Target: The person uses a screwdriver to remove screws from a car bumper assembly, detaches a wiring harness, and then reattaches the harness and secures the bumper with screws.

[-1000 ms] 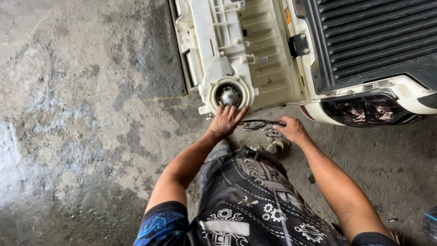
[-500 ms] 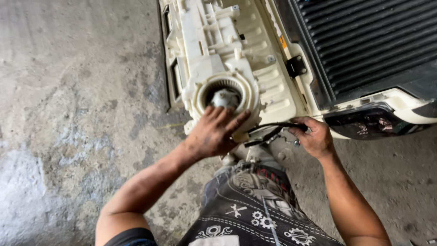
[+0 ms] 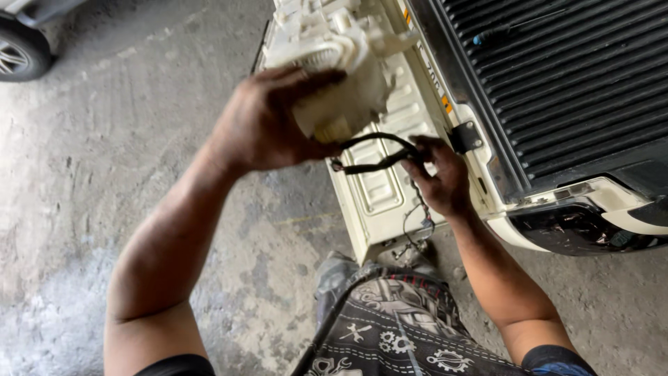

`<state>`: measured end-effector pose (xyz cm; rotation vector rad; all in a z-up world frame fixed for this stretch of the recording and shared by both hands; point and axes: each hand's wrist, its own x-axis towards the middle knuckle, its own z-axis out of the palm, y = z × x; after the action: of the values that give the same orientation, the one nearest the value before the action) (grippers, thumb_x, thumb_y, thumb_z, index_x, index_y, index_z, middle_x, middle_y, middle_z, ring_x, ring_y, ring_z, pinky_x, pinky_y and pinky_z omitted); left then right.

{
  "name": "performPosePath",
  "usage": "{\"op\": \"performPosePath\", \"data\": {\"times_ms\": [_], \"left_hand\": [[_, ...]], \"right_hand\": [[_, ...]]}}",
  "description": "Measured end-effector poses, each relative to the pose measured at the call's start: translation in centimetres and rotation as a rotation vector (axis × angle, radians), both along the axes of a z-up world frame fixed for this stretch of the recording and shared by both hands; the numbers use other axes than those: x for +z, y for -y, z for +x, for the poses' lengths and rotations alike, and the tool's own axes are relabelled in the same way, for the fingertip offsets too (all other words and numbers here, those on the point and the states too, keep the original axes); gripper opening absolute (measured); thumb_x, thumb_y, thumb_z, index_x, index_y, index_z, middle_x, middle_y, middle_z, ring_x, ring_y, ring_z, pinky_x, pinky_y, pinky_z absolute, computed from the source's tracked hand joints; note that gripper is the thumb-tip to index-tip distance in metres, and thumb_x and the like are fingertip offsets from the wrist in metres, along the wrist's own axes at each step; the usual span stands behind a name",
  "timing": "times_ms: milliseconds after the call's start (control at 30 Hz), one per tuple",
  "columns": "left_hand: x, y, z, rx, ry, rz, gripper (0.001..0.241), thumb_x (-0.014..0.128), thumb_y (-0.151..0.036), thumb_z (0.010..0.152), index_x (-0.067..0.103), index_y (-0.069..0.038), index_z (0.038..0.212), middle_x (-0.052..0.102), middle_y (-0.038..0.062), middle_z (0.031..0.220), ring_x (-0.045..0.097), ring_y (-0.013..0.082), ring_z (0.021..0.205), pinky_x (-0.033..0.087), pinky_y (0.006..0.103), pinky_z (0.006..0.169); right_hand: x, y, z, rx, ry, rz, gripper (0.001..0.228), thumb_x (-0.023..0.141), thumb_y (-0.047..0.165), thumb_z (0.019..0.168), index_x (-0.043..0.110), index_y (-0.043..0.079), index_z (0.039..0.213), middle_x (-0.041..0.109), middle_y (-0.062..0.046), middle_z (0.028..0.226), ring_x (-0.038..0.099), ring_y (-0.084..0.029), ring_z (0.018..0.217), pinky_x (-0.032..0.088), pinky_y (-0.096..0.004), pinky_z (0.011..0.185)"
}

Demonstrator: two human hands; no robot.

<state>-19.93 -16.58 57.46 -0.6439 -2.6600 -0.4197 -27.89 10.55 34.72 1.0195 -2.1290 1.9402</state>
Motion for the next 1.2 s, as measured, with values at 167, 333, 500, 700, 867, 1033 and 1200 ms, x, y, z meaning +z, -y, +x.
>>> {"op": "performPosePath", "data": {"times_ms": [167, 333, 500, 700, 867, 1033, 1200], "left_hand": [[5.0, 1.9, -2.6, 0.084, 0.044, 0.07, 0.077, 0.099, -0.03, 0.079, 0.064, -0.004, 0.142, 0.075, 0.017, 0.125, 0.078, 0.0286, 0.106, 0.064, 0.0388, 0.094], [7.8, 3.8, -5.0, -0.017, 0.02, 0.045, 0.078, 0.101, -0.026, 0.074, 0.067, -0.001, 0.139, 0.075, 0.02, 0.122, 0.077, 0.0281, 0.104, 0.062, 0.0377, 0.092], [9.7, 6.9, -6.0, -0.077, 0.03, 0.108, 0.081, 0.105, -0.038, 0.071, 0.068, -0.001, 0.132, 0.075, 0.02, 0.12, 0.078, 0.0273, 0.105, 0.066, 0.0354, 0.09], [10.7, 8.6, -6.3, -0.071, 0.006, 0.116, 0.098, 0.104, -0.053, 0.065, 0.065, -0.001, 0.138, 0.075, 0.019, 0.121, 0.076, 0.028, 0.107, 0.062, 0.038, 0.096], [10.6, 9.7, -5.7, -0.041, 0.001, 0.068, 0.095, 0.104, -0.052, 0.064, 0.067, -0.003, 0.136, 0.074, 0.017, 0.122, 0.075, 0.0294, 0.106, 0.059, 0.0399, 0.095], [9.8, 10.8, -4.8, -0.165, -0.028, 0.117, 0.094, 0.108, -0.04, 0.07, 0.058, 0.001, 0.138, 0.07, 0.018, 0.133, 0.071, 0.031, 0.12, 0.057, 0.0399, 0.099], [9.6, 12.1, -4.2, -0.254, -0.025, 0.133, 0.092, 0.105, -0.031, 0.076, 0.05, 0.002, 0.142, 0.068, 0.018, 0.138, 0.07, 0.0304, 0.126, 0.056, 0.0398, 0.102]], "right_hand": [[2.8, 3.0, -1.1, 0.102, 0.06, 0.023, 0.033, 0.074, 0.012, 0.1, 0.062, 0.004, 0.129, 0.066, -0.001, 0.098, 0.059, -0.009, 0.083, 0.05, -0.023, 0.075], [6.1, 4.4, -0.9, -0.046, -0.106, -0.032, 0.024, 0.068, 0.006, 0.104, 0.064, 0.002, 0.127, 0.059, -0.004, 0.097, 0.052, -0.011, 0.077, 0.043, -0.024, 0.068], [10.7, 3.8, -2.6, -0.013, -0.315, -0.097, 0.029, 0.071, 0.003, 0.101, 0.064, 0.0, 0.129, 0.063, -0.011, 0.112, 0.062, -0.013, 0.086, 0.051, -0.024, 0.071], [11.2, 8.0, -3.0, -0.085, -0.422, -0.022, 0.027, 0.066, -0.001, 0.102, 0.066, 0.003, 0.129, 0.064, -0.014, 0.118, 0.067, -0.021, 0.101, 0.057, -0.029, 0.085], [8.8, 8.6, -2.3, 0.145, -0.323, -0.009, 0.021, 0.064, 0.001, 0.101, 0.066, 0.005, 0.121, 0.065, -0.012, 0.118, 0.066, -0.021, 0.1, 0.055, -0.03, 0.084], [5.1, 8.5, -0.7, 0.395, -0.073, -0.019, 0.044, 0.069, 0.004, 0.1, 0.051, 0.012, 0.139, 0.07, -0.011, 0.123, 0.069, -0.014, 0.093, 0.059, -0.027, 0.08], [-0.6, 9.4, 2.9, 0.336, -0.051, 0.198, 0.088, 0.081, 0.01, 0.083, 0.033, 0.001, 0.156, 0.059, -0.026, 0.14, 0.066, -0.025, 0.107, 0.057, -0.037, 0.087]]}}
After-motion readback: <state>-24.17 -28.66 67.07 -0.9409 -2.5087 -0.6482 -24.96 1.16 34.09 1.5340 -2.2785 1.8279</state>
